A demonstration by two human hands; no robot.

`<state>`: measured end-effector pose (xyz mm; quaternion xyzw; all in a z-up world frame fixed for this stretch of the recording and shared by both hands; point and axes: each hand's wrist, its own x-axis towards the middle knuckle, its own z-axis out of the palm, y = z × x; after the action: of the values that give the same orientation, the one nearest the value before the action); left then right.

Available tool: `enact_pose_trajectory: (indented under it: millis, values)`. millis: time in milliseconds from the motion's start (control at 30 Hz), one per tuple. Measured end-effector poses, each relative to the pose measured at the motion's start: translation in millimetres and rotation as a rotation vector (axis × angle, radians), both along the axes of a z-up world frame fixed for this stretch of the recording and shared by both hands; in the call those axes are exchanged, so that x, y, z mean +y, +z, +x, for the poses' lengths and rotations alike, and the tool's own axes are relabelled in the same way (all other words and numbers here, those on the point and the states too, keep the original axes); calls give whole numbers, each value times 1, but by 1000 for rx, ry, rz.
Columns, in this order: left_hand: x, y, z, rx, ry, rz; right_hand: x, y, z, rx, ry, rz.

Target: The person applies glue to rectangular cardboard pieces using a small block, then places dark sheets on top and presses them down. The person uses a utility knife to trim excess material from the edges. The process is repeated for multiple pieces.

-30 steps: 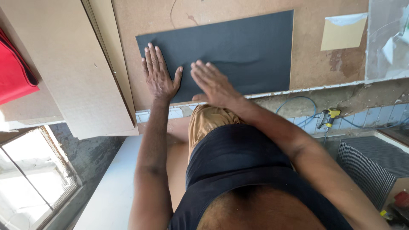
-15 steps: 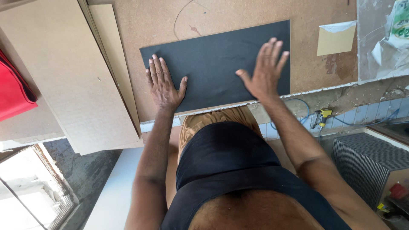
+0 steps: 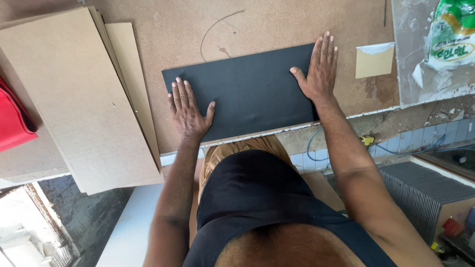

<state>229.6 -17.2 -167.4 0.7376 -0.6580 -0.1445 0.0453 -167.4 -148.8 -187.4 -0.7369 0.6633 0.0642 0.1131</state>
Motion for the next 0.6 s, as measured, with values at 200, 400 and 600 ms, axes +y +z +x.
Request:
enact_pose_trajectory:
  millis: [200, 400, 600]
  values:
    - [1, 3, -1, -18, 5, -14, 47, 11, 120, 109, 198, 61]
    - [0, 2, -4, 5, -4, 2, 106, -1, 177, -129, 466, 76]
    - [-1, 6, -5, -17, -4, 24, 92, 15, 11, 44, -236, 118]
